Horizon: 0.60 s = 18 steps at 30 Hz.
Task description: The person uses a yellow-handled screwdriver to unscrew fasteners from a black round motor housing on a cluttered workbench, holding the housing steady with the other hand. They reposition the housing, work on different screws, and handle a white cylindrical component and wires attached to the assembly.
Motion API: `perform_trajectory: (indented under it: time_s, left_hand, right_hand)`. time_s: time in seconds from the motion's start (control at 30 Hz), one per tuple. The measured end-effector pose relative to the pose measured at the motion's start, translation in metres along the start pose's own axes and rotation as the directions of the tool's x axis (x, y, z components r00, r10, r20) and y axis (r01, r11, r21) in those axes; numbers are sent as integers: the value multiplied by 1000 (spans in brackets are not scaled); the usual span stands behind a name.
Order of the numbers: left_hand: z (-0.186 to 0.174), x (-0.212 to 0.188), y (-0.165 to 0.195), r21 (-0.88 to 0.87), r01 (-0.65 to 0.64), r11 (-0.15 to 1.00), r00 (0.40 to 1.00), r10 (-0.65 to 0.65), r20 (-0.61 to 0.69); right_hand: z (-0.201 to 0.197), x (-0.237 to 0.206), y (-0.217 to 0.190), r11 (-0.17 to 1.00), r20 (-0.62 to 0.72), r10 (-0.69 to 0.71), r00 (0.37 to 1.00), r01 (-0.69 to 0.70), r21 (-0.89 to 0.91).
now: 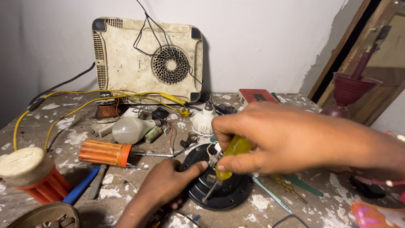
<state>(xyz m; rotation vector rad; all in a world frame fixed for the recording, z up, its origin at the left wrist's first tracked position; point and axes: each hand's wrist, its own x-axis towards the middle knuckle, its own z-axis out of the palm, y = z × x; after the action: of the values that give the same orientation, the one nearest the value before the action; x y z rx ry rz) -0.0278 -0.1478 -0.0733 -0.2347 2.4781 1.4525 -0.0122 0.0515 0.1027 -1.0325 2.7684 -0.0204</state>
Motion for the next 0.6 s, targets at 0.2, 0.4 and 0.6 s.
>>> perform_trajectory:
  time_s: [0.2, 0.4, 0.6]
  left_hand:
    - [3, -6, 7, 136, 2, 991, 995, 11, -94]
    - [4, -6, 6, 82, 30, 996, 994, -22, -104]
    - [5, -8, 8, 90, 56, 994, 994, -47, -101]
  right_hand:
    - [7, -10, -2, 980, -26, -198, 980, 198, -21]
    - [10, -13, 10, 921, -33, -385, 922, 386, 47]
    - [5, -22, 5, 876, 1, -476, 879, 474, 91]
